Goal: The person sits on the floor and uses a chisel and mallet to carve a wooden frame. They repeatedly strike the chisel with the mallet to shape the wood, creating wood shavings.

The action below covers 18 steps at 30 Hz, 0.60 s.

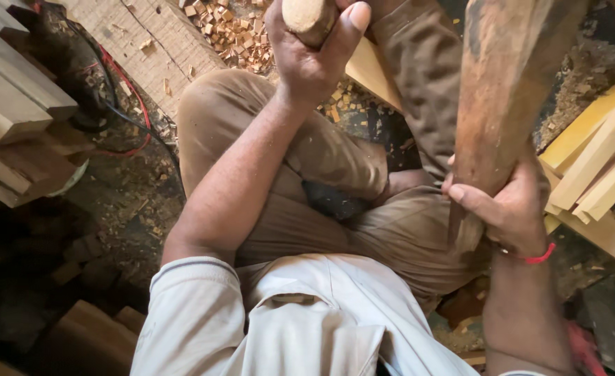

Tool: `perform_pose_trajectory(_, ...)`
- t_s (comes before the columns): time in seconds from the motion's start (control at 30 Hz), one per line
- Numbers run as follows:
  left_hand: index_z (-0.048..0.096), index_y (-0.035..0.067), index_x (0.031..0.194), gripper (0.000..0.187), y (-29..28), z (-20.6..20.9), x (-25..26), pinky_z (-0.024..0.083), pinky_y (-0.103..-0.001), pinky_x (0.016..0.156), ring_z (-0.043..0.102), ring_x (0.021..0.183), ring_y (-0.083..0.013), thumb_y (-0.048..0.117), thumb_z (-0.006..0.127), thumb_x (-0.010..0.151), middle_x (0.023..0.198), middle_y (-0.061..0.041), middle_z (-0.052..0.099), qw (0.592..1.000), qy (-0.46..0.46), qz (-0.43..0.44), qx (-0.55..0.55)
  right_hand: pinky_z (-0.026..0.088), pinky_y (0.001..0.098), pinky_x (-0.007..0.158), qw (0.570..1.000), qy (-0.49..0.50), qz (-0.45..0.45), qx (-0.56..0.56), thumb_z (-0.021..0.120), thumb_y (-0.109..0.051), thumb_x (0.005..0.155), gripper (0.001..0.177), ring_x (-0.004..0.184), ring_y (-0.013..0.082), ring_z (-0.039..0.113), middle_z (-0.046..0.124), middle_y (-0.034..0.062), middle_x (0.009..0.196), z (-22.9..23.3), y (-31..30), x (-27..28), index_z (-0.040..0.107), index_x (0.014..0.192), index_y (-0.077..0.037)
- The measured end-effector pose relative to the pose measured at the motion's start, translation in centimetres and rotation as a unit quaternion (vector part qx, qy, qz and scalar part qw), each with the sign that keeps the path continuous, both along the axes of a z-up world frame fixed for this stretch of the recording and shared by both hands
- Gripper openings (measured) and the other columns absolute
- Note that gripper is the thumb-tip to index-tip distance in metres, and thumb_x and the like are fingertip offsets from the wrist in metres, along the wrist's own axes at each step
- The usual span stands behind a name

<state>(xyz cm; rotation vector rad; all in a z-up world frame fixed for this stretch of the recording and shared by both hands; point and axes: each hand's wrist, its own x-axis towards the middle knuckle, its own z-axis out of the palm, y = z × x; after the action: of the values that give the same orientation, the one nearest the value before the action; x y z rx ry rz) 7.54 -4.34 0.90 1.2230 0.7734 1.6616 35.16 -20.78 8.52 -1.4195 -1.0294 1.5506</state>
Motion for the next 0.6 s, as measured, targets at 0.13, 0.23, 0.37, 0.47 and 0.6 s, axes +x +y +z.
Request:
perform_pose_trajectory(0.13, 0.061, 0.006, 0.099, 0.016, 0.0, 0.5, 0.6, 0.051, -0.024, 0.067, 0.061, 0.073, -0.0087, 0.004, 0.076, 0.101, 0.087, 0.000, 0.064, 1.000, 0.001, -0.009, 0.011, 0.060, 0.0339, 0.088, 0.996, -0.010, 0.011, 0.086, 0.073, 0.005, 0.090, 0.074, 0.098, 0.0193, 0.070, 0.064, 0.0131, 0.117, 2.8, 1.5, -0.5, 0.034, 0.152, -0.001)
perform_pose_trajectory(0.23, 0.060, 0.005, 0.100, 0.017, -0.3, 0.7, 0.7, 0.051, -0.024, 0.068, 0.061, 0.074, -0.0086, 0.004, 0.077, 0.101, 0.087, -0.002, 0.064, 1.000, 0.008, -0.009, 0.002, 0.062, 0.0358, 0.090, 0.990, -0.087, 0.047, 0.101, 0.073, 0.008, 0.093, 0.060, 0.100, 0.0220, 0.071, 0.063, 0.0144, 0.117, 5.3, 3.0, -0.9, 0.041, 0.143, 0.003)
perform_pose_trajectory(0.37, 0.060, 0.006, 0.100, 0.017, 0.1, 0.0, 1.0, 0.052, -0.025, 0.067, 0.063, 0.072, -0.0104, 0.006, 0.076, 0.101, 0.088, -0.003, 0.065, 0.999, 0.031, 0.006, 0.015, 0.062, 0.0329, 0.086, 0.972, -0.133, 0.074, 0.180, 0.074, 0.003, 0.086, 0.074, 0.099, 0.0181, 0.070, 0.063, 0.0103, 0.117, 8.0, 5.1, -1.6, 0.033, 0.148, 0.000)
perform_pose_trajectory(0.47, 0.061, 0.006, 0.096, 0.015, 1.7, -1.1, 1.6, 0.055, -0.025, 0.059, 0.065, 0.069, -0.0097, 0.011, 0.075, 0.099, 0.081, 0.000, 0.065, 0.998, 0.051, 0.003, 0.043, 0.061, 0.0319, 0.084, 0.955, -0.172, 0.087, 0.224, 0.076, 0.003, 0.089, 0.069, 0.096, 0.0178, 0.071, 0.064, 0.0110, 0.116, 9.7, 6.0, -2.4, 0.038, 0.146, 0.001)
perform_pose_trajectory(0.6, 0.057, 0.006, 0.082, 0.026, 3.6, -2.9, 2.8, 0.043, -0.028, 0.058, 0.052, 0.058, -0.0086, 0.007, 0.079, 0.094, 0.068, 0.003, 0.054, 0.992, 0.105, 0.069, 0.010, 0.058, 0.0406, 0.092, 0.886, -0.312, 0.099, 0.328, 0.081, 0.003, 0.091, 0.067, 0.107, 0.0285, 0.067, 0.062, 0.0222, 0.122, 11.7, 7.8, -3.5, 0.043, 0.146, 0.004)
